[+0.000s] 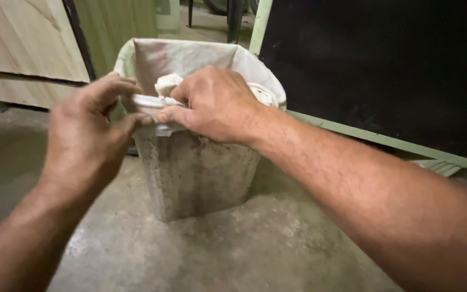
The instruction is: The person cleans the inside of a white plastic bin using a cloth. They repeatedly wipe the interior surfaces, lift the bin to reach different areas, and adjust the plastic liner inside. The task continues until the bin appears clean.
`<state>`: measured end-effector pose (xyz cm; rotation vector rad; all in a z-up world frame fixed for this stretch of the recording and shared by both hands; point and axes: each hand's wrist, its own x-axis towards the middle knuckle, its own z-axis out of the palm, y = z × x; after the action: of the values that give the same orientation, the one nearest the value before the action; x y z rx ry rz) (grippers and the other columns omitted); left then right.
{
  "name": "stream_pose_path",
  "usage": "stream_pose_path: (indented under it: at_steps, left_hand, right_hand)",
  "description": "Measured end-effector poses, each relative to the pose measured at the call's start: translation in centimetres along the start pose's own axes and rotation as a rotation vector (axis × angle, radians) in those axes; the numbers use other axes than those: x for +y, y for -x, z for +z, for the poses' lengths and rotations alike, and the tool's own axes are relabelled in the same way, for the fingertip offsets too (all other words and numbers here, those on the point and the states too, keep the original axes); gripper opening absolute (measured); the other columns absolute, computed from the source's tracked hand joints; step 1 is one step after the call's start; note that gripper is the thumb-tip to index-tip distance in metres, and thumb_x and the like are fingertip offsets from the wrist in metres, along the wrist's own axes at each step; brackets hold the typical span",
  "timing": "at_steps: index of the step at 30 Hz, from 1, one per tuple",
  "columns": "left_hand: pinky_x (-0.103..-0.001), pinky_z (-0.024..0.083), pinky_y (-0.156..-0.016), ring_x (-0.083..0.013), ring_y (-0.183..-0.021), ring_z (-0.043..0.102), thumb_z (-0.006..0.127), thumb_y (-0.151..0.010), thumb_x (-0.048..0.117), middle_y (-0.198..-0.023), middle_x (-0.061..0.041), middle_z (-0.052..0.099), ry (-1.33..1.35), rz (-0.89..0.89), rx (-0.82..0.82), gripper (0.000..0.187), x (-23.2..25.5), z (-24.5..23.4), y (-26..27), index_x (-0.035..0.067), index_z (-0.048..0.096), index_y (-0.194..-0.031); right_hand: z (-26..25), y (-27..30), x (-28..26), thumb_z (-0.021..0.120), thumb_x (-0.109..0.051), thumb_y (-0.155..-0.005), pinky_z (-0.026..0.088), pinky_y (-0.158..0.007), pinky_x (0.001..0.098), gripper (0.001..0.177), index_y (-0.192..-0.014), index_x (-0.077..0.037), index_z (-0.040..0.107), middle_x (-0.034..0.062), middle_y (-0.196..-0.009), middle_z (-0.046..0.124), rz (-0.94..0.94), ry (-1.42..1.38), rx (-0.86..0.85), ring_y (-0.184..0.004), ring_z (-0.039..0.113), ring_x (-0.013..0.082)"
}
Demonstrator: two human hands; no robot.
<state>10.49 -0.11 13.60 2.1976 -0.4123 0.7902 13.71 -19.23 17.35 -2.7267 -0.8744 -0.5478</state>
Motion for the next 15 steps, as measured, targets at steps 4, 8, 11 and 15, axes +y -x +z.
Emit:
stream_pose_path:
  at_steps: [4, 8, 11, 15]
  left_hand:
    - [-0.043, 0.057, -0.087, -0.0253, -0.098, 0.071, 0.088, -0.082, 0.027, -0.112, -0.011, 0.071, -0.367, -0.168, -0.380, 0.034, -0.3, -1.6, -3.4, 0.009, 0.073, -0.106]
    - [-0.043, 0.057, -0.088, -0.0265, -0.101, 0.070, 0.088, -0.081, 0.023, -0.111, -0.014, 0.072, -0.237, 0.014, -0.306, 0.036, -4.5, -0.3, -3.4, 0.007, 0.069, -0.106]
    - [-0.041, 0.057, -0.087, -0.0267, -0.101, 0.071, 0.082, -0.083, 0.010, -0.110, -0.016, 0.071, -0.016, 0.206, -0.078, 0.036, -5.3, 1.3, -1.5, 0.003, 0.065, -0.114]
    - [-0.039, 0.057, -0.087, -0.0389, -0.118, 0.061, 0.080, -0.078, 0.014, -0.135, -0.032, 0.055, 0.200, 0.279, 0.283, 0.067, -2.3, 3.1, 2.8, -0.008, 0.054, -0.137]
  right_hand:
    - [0.3, -0.6, 0.9, 0.075, -0.052, -0.084, 0.052, -0.064, 0.0452, 0.040, -0.094, -0.014, 0.082, 0.0086, -0.068, 0.072, -0.034, 0.012, -0.042, -0.065, 0.070, 0.0257]
    - [1.6, -0.8, 1.7, 0.080, -0.054, -0.078, 0.052, -0.065, 0.0489, 0.045, -0.095, -0.012, 0.081, 0.0119, -0.073, 0.073, -0.158, 0.107, 0.032, -0.072, 0.070, 0.0317]
    - [0.8, -1.0, 1.4, 0.082, -0.053, -0.075, 0.053, -0.067, 0.0502, 0.047, -0.098, -0.011, 0.079, 0.0144, -0.077, 0.073, -0.134, 0.189, -0.016, -0.076, 0.071, 0.0340]
    - [-0.6, -0.9, 0.0, 0.084, -0.055, -0.065, 0.053, -0.068, 0.0493, 0.053, -0.097, -0.013, 0.079, 0.0132, -0.081, 0.075, -0.116, 0.077, -0.127, -0.080, 0.071, 0.0339]
